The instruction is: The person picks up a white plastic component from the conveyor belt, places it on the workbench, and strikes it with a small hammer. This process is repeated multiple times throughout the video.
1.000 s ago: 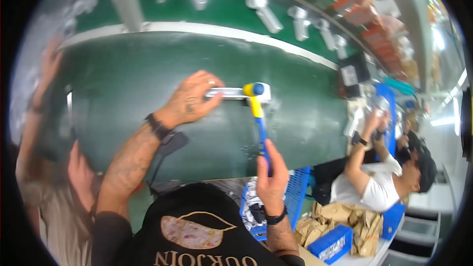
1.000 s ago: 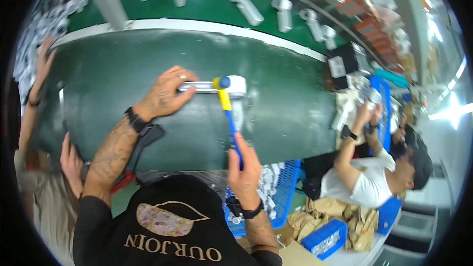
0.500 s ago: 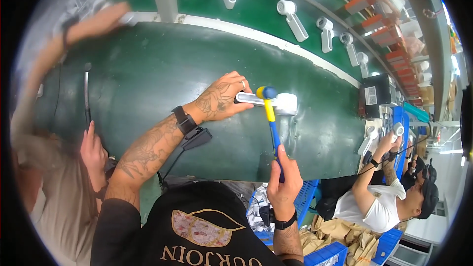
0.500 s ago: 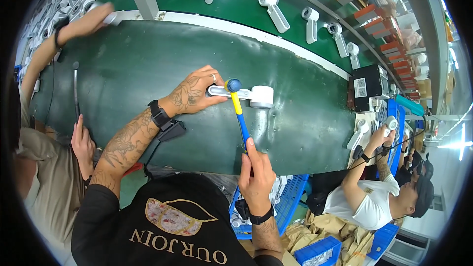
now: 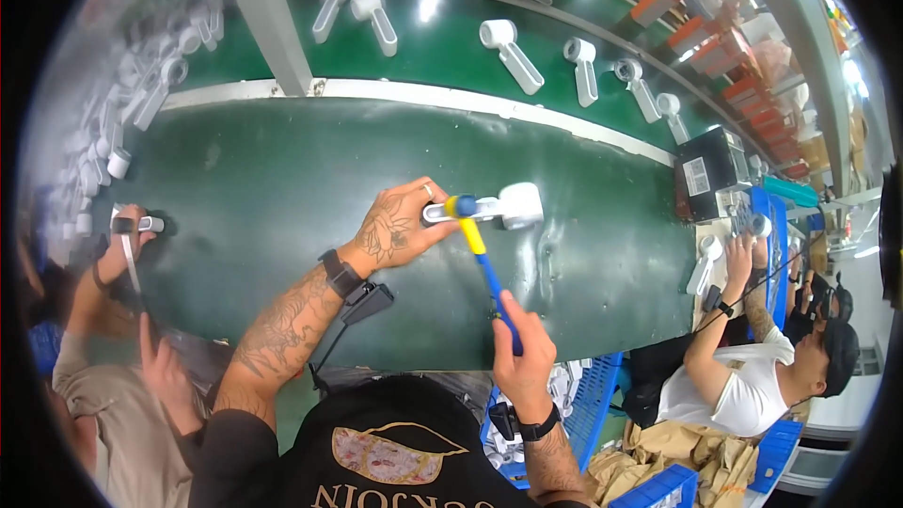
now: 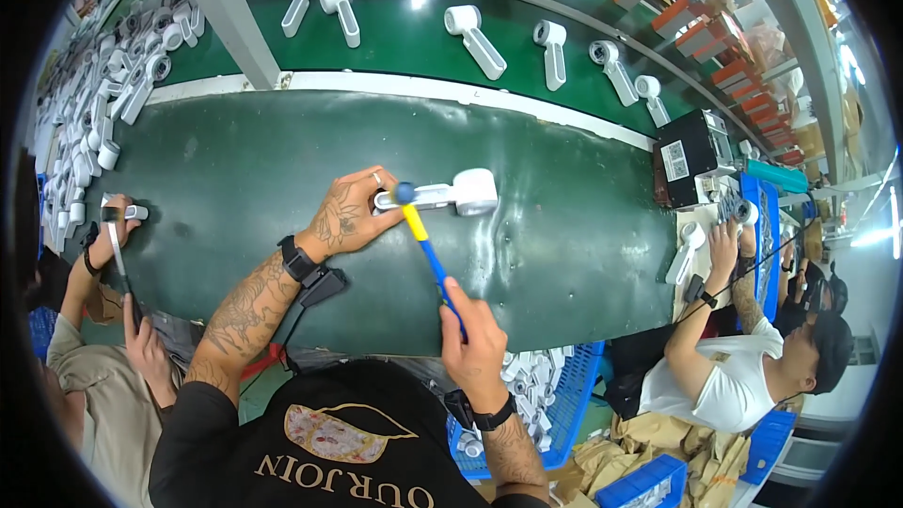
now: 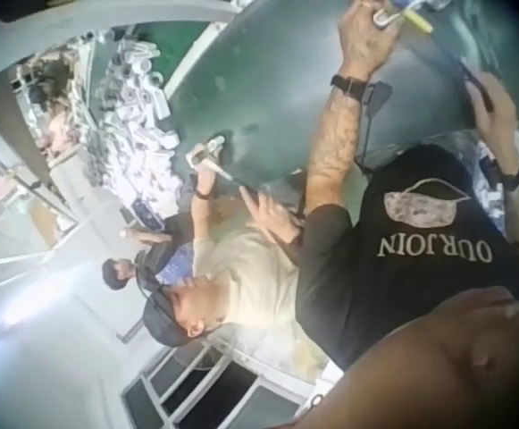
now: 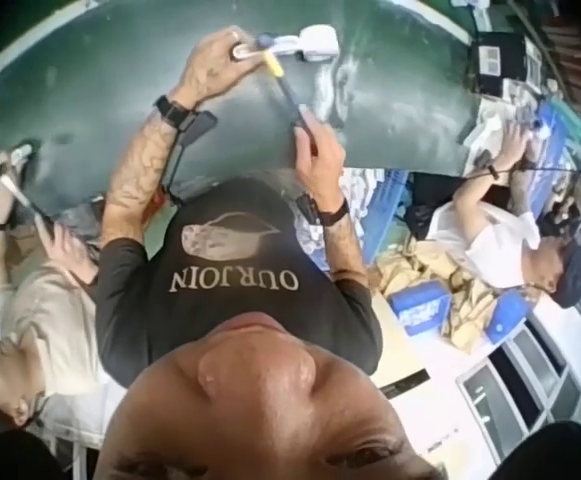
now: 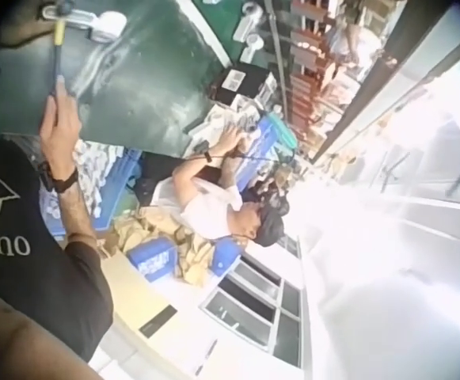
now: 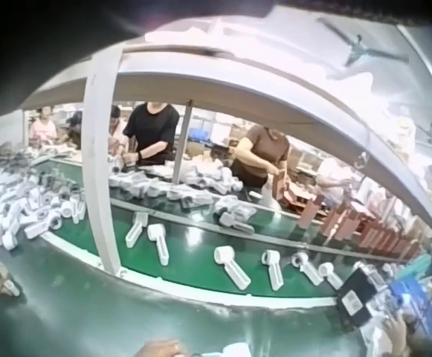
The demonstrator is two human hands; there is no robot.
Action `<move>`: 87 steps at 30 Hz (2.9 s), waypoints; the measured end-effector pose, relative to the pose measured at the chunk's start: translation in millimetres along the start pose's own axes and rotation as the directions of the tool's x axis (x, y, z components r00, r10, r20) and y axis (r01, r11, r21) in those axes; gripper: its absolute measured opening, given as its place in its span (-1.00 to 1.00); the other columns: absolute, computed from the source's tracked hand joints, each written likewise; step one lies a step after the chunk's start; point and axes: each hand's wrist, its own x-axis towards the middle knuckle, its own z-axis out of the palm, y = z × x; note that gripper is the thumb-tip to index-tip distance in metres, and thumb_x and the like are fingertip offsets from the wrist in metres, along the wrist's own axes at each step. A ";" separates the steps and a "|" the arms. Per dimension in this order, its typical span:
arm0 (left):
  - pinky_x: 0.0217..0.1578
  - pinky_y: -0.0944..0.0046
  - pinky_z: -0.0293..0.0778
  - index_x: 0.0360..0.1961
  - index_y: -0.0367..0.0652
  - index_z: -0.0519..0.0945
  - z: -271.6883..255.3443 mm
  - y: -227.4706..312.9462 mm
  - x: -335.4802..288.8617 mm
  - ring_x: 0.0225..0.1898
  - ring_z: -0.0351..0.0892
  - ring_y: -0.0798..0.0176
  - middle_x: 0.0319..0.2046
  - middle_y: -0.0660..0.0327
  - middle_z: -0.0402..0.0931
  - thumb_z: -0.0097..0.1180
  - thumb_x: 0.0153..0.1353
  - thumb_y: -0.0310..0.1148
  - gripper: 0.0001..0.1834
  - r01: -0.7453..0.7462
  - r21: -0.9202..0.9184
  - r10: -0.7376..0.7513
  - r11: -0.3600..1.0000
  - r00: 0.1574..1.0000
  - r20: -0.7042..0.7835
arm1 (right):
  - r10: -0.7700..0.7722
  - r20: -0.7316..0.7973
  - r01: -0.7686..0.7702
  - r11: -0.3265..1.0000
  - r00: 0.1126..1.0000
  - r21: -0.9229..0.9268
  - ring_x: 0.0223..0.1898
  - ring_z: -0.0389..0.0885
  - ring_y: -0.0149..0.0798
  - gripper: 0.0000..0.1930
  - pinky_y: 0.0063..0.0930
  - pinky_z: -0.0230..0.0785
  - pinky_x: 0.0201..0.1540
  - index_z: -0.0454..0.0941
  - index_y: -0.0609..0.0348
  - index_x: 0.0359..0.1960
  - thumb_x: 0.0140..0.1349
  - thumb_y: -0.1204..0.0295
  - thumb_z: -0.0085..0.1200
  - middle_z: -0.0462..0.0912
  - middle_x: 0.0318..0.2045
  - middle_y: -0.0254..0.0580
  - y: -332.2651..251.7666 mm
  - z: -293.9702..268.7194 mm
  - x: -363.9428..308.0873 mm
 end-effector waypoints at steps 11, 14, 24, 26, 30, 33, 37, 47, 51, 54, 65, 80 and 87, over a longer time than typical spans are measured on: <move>-0.15 0.19 0.69 0.30 -0.27 0.63 -31.6 -62.0 126.8 -0.22 0.84 0.20 -0.21 0.06 0.81 0.49 0.32 -0.17 -0.38 0.230 0.089 -0.165 0.969 0.874 -0.456 | 0.399 -0.279 -0.295 0.890 0.874 0.348 -0.35 0.51 -0.59 -0.49 -0.66 0.38 -0.30 0.47 0.33 0.50 0.54 0.62 0.12 0.73 -0.16 -0.26 63.1 4.6 -27.3; -0.13 0.12 0.66 0.28 -0.28 0.56 -19.5 -76.2 181.6 -0.23 0.78 0.15 0.06 0.03 0.62 0.49 0.33 -0.05 -0.32 0.097 0.284 0.073 0.954 0.844 -0.532 | 0.415 -0.240 -0.313 0.875 0.877 0.370 -0.40 0.50 -0.61 -0.49 -0.67 0.38 -0.34 0.46 0.32 0.51 0.56 0.59 0.11 0.73 -0.27 -0.32 63.6 10.4 -24.3; 0.02 -0.20 0.61 0.05 -0.28 0.62 106.9 25.0 295.4 -0.08 0.73 -0.27 -0.21 -0.13 0.73 0.31 0.31 0.36 -0.20 -0.042 0.490 0.146 0.871 0.973 -0.177 | 0.353 -0.336 -0.254 0.918 0.873 0.304 -0.32 0.63 -0.54 -0.50 -0.63 0.50 -0.22 0.50 0.34 0.47 0.53 0.59 0.19 0.79 -0.19 -0.23 70.8 12.5 -29.8; 0.19 -0.19 0.61 0.16 -0.44 0.63 121.5 55.5 315.3 0.09 0.75 -0.30 -0.09 -0.25 0.77 0.18 0.24 0.58 0.09 0.128 0.439 -0.163 0.889 0.986 0.042 | 0.300 -0.382 -0.222 0.946 0.874 0.236 -0.26 0.68 -0.49 -0.51 -0.55 0.58 -0.13 0.55 0.34 0.43 0.50 0.62 0.23 0.82 -0.09 -0.17 71.9 9.1 -27.4; 0.34 -0.09 0.56 0.24 -0.33 0.66 106.7 18.8 339.8 0.28 0.68 -0.24 0.22 -0.24 0.67 0.31 0.20 0.46 0.00 0.251 0.460 -0.303 0.852 0.952 0.040 | 0.293 -0.351 -0.210 0.944 0.889 0.255 -0.23 0.69 -0.49 -0.52 -0.54 0.58 -0.12 0.58 0.34 0.41 0.48 0.63 0.26 0.82 -0.05 -0.13 56.9 7.4 -14.2; 0.18 -0.06 0.66 -0.06 -0.17 0.79 117.1 -27.1 347.7 0.02 0.80 -0.17 -0.09 -0.10 0.80 0.32 0.19 0.09 -0.47 0.211 0.513 -0.105 0.832 0.968 -0.227 | 0.329 -0.318 -0.232 0.923 0.889 0.308 -0.23 0.70 -0.47 -0.51 -0.56 0.57 -0.13 0.60 0.31 0.41 0.46 0.62 0.29 0.82 -0.06 -0.11 50.7 8.7 -16.8; 0.01 -0.09 0.62 -0.08 -0.28 0.73 74.9 33.4 255.2 -0.07 0.76 -0.24 -0.14 -0.14 0.77 0.33 0.29 -0.10 -0.58 -0.157 0.207 0.155 0.966 0.988 0.023 | 0.354 -0.378 -0.236 0.916 0.856 0.325 -0.25 0.71 -0.45 -0.51 -0.56 0.57 -0.14 0.60 0.28 0.42 0.46 0.63 0.28 0.81 -0.05 -0.10 58.8 10.7 -20.1; -0.01 0.08 0.64 -0.02 -0.28 0.75 -1.5 27.8 15.4 -0.11 0.74 -0.06 -0.13 0.01 0.72 0.45 0.27 -0.40 -0.70 -0.119 0.026 0.113 0.993 0.978 0.178 | 0.282 -0.332 -0.185 0.937 0.900 0.296 -0.28 0.62 -0.56 -0.51 -0.63 0.50 -0.19 0.58 0.33 0.42 0.47 0.58 0.30 0.79 -0.10 -0.22 64.6 13.9 -25.3; -0.06 0.04 0.62 -0.06 -0.23 0.74 8.4 13.6 8.0 -0.12 0.71 -0.06 -0.16 0.04 0.69 0.47 0.29 -0.37 -0.74 -0.215 0.008 0.214 0.977 0.975 0.052 | 0.174 -0.278 -0.128 0.976 0.945 0.176 -0.23 0.65 -0.48 -0.51 -0.59 0.52 -0.15 0.59 0.30 0.41 0.46 0.58 0.29 0.77 -0.06 -0.19 58.5 5.9 -14.3; -0.10 0.03 0.60 -0.13 -0.22 0.71 16.5 25.0 17.9 -0.14 0.69 -0.06 -0.21 0.06 0.68 0.53 0.28 -0.29 -0.71 -0.239 -0.003 0.239 0.971 0.970 0.043 | 0.122 -0.230 -0.096 0.988 0.966 0.122 -0.25 0.67 -0.38 -0.51 -0.53 0.54 -0.14 0.59 0.32 0.41 0.45 0.61 0.25 0.76 -0.12 -0.15 27.7 -14.1 -26.5; -0.03 0.02 0.61 -0.09 -0.19 0.71 17.0 -1.2 6.1 -0.11 0.67 -0.07 -0.17 0.09 0.68 0.54 0.27 -0.26 -0.68 -0.198 -0.028 0.199 0.980 0.980 0.030 | -0.034 -0.048 0.028 0.992 0.998 -0.123 -0.39 0.62 -0.12 -0.49 -0.27 0.50 -0.29 0.61 0.27 0.41 0.42 0.69 0.22 0.67 -0.31 -0.03 -8.4 -19.8 -15.3; 0.00 0.05 0.53 -0.18 -0.15 0.58 0.1 -24.8 2.0 -0.09 0.56 0.01 -0.18 0.18 0.55 0.58 0.21 -0.29 -0.64 -0.227 -0.033 0.228 0.973 0.972 0.053 | -0.036 0.067 0.044 0.990 0.997 -0.132 -0.41 0.65 -0.15 -0.49 -0.29 0.51 -0.34 0.67 0.22 0.36 0.38 0.72 0.27 0.68 -0.32 -0.02 -8.3 -2.3 -2.4; -0.04 0.05 0.54 -0.20 -0.16 0.57 0.8 -24.0 2.0 -0.11 0.52 0.02 -0.20 0.16 0.50 0.58 0.20 -0.30 -0.63 -0.227 -0.032 0.229 0.973 0.971 0.070 | -0.071 0.122 0.096 0.972 0.990 -0.215 -0.42 0.63 -0.13 -0.50 -0.28 0.50 -0.36 0.66 0.22 0.36 0.39 0.71 0.27 0.64 -0.36 -0.06 -13.2 -5.5 1.1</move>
